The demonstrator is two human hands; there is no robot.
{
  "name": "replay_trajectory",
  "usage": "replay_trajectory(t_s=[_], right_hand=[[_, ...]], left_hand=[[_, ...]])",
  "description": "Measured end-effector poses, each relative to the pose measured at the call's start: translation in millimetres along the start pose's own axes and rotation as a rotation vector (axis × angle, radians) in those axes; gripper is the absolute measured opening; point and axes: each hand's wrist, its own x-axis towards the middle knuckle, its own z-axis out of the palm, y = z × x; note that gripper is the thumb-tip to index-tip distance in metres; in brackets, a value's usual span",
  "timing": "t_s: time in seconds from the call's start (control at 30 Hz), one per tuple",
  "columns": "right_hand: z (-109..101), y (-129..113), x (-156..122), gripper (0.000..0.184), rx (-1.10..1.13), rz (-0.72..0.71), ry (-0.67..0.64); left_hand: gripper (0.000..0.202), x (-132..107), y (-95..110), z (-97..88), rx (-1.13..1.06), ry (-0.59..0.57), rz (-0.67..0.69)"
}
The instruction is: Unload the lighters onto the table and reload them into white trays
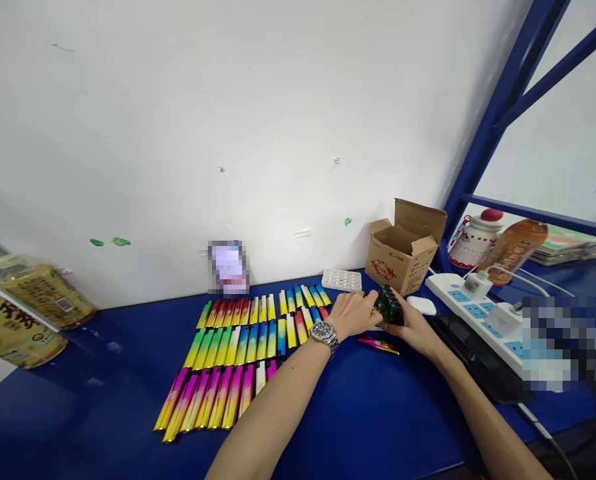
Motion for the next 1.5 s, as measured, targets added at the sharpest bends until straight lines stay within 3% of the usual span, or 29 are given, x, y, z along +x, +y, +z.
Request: replay_trajectory(t_s=[0.17, 0.47, 0.6, 0.7, 0.77, 0.83, 0.9, 1.0, 1.1, 1.3, 1.37, 1.5], right_hand=[[0.7, -3.2, 0.6, 0.087, -0.045, 0.012, 0.01], [4.3, -2.3, -1.7, 0.086, -0.152, -0.025, 0.031], [4.8, -17.5, -16.7, 0.086, -0.269, -0.036, 0.153], [5.9, -37.2, -35.7, 0.061, -0.45, -0.024, 0.363], [7.5, -48.1, -48.1, 0.04, -0.52, -0.065, 0.305], [9.3, -54.7, -57.7, 0.026, -0.558, -0.122, 0.159], [10.9, -58.0, -64.5, 0.019, -0.595, -0.142, 0.041], [14.0, -63.1, -72.9, 0.017, -0.673, -0.112, -0.043], [22.8, -75.1, -81.4, 0.017, -0.682, -0.052, -0.095], [58.6, -114.2, -82.9, 0.022, -0.534, -0.03, -0.263], [67.0, -128.1, -79.0, 0.02, -0.483, -0.05, -0.255], [74.7, -152.3, -74.3, 0.039, -0.215, -0.064, -0.224]], left_hand=[[0.027, -3.1, -5.9, 0.0, -0.005, 0.048, 0.009], [0.025, -9.5, -8.8, -3.7, -0.014, 0.034, -0.022], [0.025, -11.2, -7.8, -1.7, -0.049, 0.058, -0.057], [0.027, -12.8, -11.1, -4.5, -0.078, 0.098, -0.106], [0.028, -16.6, -14.9, -9.7, -0.124, 0.144, -0.14], [0.025, -24.8, -19.7, -18.1, -0.276, 0.201, -0.194], [0.019, -38.2, -24.9, -28.9, -0.565, 0.222, -0.287], [0.015, -67.6, -31.3, -46.4, -1.043, 0.115, -0.486], [0.01, -101.5, -32.6, -59.3, -1.34, -0.061, -0.717], [0.011, -149.5, -19.5, -59.9, -1.676, -0.133, -1.059], [0.011, -157.3, -15.1, -56.5, -1.732, -0.123, -1.113], [0.013, -164.3, -10.1, -51.9, -1.81, -0.063, -1.127]])
